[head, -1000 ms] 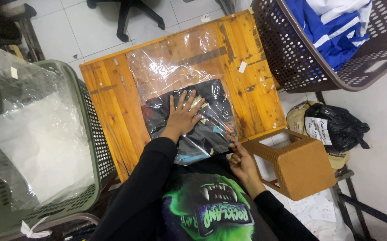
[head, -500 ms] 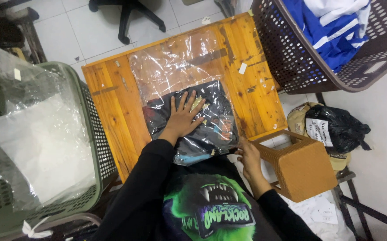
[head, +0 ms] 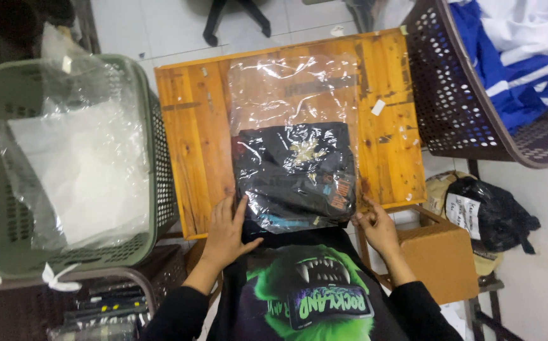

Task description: Folding a black t-shirt and placing it into a clear plastic bag before storing it in a basket.

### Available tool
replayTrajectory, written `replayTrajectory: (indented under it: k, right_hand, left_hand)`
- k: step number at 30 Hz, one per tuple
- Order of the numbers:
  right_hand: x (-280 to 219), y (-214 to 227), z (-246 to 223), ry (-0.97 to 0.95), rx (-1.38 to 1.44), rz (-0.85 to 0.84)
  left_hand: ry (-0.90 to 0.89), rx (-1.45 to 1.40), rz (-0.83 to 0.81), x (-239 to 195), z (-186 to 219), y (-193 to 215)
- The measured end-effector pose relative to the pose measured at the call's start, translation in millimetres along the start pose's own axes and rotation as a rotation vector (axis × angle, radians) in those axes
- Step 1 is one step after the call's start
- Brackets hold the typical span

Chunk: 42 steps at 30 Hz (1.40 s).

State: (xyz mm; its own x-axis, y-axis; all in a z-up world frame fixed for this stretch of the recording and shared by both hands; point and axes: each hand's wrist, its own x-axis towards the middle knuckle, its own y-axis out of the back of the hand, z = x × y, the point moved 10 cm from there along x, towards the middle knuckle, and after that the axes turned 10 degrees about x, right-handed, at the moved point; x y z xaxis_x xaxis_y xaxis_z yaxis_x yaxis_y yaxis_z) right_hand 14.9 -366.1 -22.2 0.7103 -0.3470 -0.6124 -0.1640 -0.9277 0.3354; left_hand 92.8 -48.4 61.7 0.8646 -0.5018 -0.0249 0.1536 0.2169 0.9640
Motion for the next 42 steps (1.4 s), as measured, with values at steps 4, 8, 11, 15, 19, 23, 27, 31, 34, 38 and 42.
replayTrajectory:
  k: [4, 8, 11, 15, 19, 23, 27, 31, 34, 38, 42]
  right_hand:
    - [-21.6, -18.9, -65.8, 0.566, -0.721, -0.065]
    - [-24.1, -37.8, -64.1, 0.834, -0.747, -0.04]
    - [-24.0, -50.4, -62.7, 0.935, -0.666, -0.029]
    - [-12.1, -40.5, -59.3, 0.955, -0.477, 0.141]
    - [12.8, -30.6, -32.9, 0.982, -0.515, 0.225]
    - [54.4, -23.0, 3.9, 0.963, -0.618, 0.369]
    - [35.8, -27.8, -22.5, 0.959, -0.609, 0.405]
    - [-8.1, -40.9, -63.2, 1.064, -0.465, 0.234]
    - [-11.7, -47.4, -60.2, 1.125, -0.539, 0.245]
    - [22.4, -44.8, -31.8, 1.091, -0.638, 0.331]
    - [43.1, -35.3, -29.0, 0.928, -0.675, 0.496]
  left_hand:
    - [0.092, -0.071, -0.153, -11.1, -12.0, -21.3]
    - [0.138, -0.096, -0.017, -20.7, -22.7, -49.4]
    - [0.158, -0.165, 0.184, -25.9, -25.6, -60.5]
    - [0.2, -0.147, 0.412, -27.3, -33.2, -62.6]
    - [0.222, 0.057, 0.515, -19.4, -36.3, -60.6]
    - [0.356, 0.344, 0.561, -10.7, -47.9, -82.5]
    - [0.522, 0.314, 0.429, -6.3, -55.7, -61.6]
    - [0.227, -0.055, 0.392, -1.8, -32.2, -34.7]
    - [0.242, 0.015, 0.374, -7.8, -34.6, -53.8]
    - [0.363, 0.128, 0.392, -2.8, -53.1, -94.8]
    - [0.665, 0.036, 0.29, 0.1, -80.3, -102.8]
